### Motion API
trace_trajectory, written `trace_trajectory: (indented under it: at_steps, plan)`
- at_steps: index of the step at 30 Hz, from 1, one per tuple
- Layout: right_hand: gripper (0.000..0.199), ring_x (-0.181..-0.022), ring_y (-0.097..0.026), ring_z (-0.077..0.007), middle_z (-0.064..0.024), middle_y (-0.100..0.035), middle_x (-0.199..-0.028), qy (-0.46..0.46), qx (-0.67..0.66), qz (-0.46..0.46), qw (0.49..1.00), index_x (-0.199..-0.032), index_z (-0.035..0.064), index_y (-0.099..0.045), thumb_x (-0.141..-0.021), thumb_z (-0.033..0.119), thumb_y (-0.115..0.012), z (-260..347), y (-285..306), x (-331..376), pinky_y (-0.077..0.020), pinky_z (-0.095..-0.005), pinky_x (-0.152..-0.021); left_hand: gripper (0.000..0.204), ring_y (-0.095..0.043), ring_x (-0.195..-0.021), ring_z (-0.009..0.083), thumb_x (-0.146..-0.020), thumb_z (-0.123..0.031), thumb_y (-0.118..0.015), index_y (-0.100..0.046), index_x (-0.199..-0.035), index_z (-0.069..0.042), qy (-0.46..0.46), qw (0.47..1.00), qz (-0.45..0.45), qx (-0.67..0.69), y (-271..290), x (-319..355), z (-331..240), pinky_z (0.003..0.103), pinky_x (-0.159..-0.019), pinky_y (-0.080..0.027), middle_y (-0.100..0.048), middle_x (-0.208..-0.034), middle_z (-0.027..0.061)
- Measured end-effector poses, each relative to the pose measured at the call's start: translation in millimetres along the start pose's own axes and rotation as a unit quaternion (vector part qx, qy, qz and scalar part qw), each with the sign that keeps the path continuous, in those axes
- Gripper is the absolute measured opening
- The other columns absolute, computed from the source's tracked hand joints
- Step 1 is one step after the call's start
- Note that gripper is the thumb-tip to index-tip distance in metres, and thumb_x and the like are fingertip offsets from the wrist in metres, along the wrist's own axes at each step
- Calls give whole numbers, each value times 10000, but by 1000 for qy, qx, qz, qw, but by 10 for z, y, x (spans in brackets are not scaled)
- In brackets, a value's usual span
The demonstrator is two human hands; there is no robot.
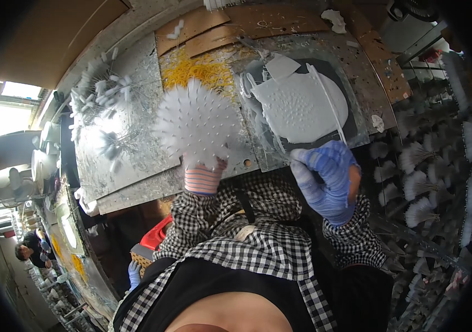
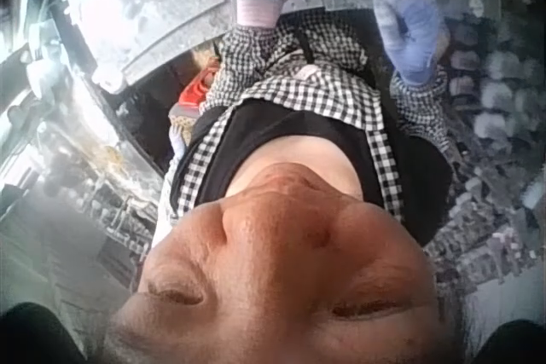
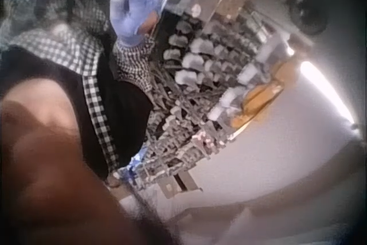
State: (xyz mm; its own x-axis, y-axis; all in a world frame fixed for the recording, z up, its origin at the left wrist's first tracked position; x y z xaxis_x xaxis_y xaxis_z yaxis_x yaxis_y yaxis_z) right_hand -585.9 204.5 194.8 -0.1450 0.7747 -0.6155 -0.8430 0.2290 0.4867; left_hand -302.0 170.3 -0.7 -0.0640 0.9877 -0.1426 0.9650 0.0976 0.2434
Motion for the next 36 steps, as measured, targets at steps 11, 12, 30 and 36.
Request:
trace_trajectory:
  at_steps: [11, 12, 30, 36]
  plan:
    - [144, -655, -609, -182, -39, -703, -801, -5, -44, 28, 999, -944, 42, -733, -812, 33, -789, 42, -277, 80, -479, -323, -647, 431, -537, -1260, 266, -1061, -312, -416, -467, -1442, -118, 119, 970, 126, -172, -27, 453, 129, 436, -1092, -428, -556, -1404, 96]
    - [144, -655, -609, -182, -39, -703, -801, -6, -44, 29, 999, -944, 42, -733, -812, 33, -789, 45, -275, 75, -479, -323, -647, 438, -530, -1273, 262, -1065, -317, -408, -453, -1453, -117, 97, 972, 119, -177, -5, 466, 135, 432, -1100, -423, -539, -1423, 93]
    - [157, -763, -666, -127, -49, -711, -871, -36, -176, 158, 971, -1026, 38, -733, -876, 79, -748, -239, -310, -605, -542, -274, -673, 469, -643, -1110, 244, -878, -67, -681, -492, -1306, -34, 161, 932, 92, 311, 241, -570, -1122, 370, -980, -544, -623, -1196, 113]
    - [205, -790, -697, -255, -113, -725, -877, 68, -4, 289, 955, -993, 110, -761, -889, 273, -691, -478, -654, -564, -568, -409, -724, 445, -630, -993, 181, -842, -19, -692, -510, -1244, -72, 95, 969, 106, 200, 116, -879, -1349, 324, -885, -537, -622, -1075, 52]
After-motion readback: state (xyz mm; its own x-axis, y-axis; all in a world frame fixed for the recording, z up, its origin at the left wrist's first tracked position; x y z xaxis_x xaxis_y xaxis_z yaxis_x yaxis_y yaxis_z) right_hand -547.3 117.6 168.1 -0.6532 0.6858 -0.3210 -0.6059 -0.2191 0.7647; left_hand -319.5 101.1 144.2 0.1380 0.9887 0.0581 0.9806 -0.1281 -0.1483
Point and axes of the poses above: each hand's wrist, its own x-axis away from the middle knuckle, its own y-axis out of the back of the hand, z = x × y, the point moved 1 cm from there along -x, towards the middle knuckle
